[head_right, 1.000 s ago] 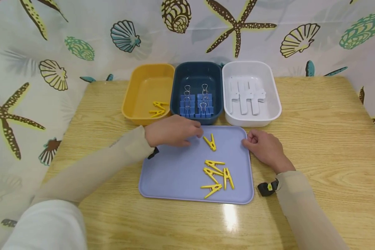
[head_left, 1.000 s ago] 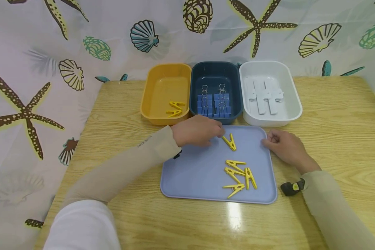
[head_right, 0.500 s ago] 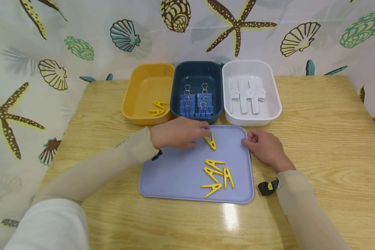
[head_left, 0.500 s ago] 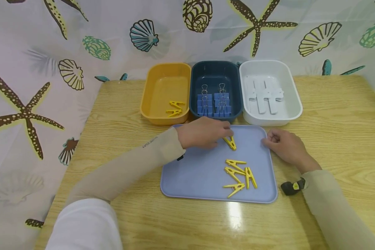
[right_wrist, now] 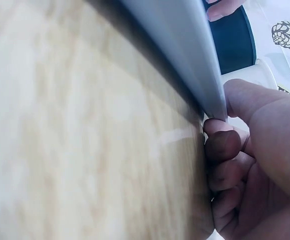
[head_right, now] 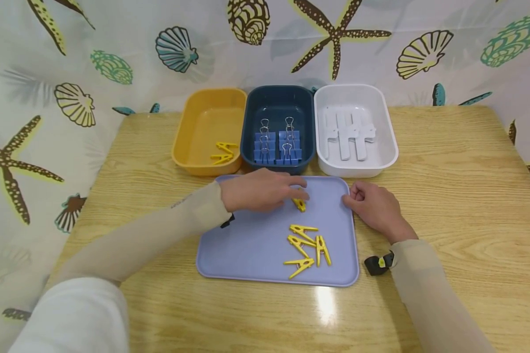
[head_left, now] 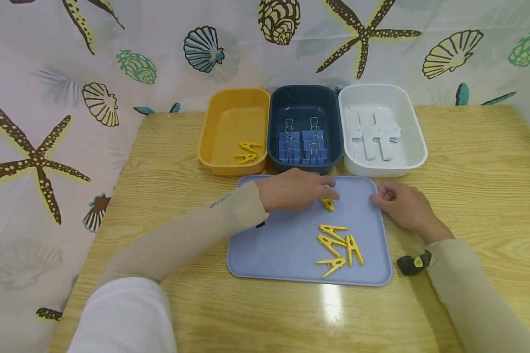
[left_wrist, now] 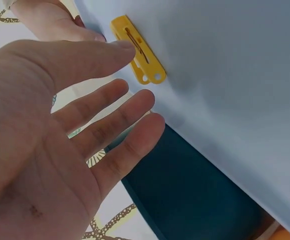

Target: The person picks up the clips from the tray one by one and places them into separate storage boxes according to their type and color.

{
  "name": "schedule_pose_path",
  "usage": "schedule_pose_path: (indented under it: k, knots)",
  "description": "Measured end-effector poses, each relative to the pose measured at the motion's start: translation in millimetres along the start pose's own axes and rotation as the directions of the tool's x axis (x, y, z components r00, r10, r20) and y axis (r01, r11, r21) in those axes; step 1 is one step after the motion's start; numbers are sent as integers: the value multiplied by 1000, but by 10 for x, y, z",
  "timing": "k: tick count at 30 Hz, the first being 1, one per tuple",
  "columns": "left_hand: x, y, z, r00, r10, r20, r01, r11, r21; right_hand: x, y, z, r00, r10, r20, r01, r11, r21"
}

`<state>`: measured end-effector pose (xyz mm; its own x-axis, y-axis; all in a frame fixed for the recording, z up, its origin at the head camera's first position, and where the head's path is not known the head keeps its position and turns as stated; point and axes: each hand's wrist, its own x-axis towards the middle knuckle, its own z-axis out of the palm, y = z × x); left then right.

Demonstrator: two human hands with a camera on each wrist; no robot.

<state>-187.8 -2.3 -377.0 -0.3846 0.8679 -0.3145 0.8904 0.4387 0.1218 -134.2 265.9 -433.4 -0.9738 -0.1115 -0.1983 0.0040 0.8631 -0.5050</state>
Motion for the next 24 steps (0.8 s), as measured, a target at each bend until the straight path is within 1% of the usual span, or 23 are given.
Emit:
schedule_pose_path:
  k: [3, 8, 14, 24]
  knots:
    - [26, 12, 15, 1000, 12, 1, -12, 1000, 3, 2, 2, -1, 1000, 3, 3, -3, 1000, -1]
    - [58, 26, 35, 1000, 22, 5, -23, 999, 34, 3, -2, 0, 1000, 10, 13, -10, 1000, 1]
    - [68, 17, 52, 999, 35, -1, -35, 998, 60, 4, 1, 3, 1000, 8, 7, -8, 1000, 0]
    - [84, 14, 62, 1000, 20, 20, -21, 997, 70, 5, 10, 7, 1000, 8, 1, -8, 1000, 2]
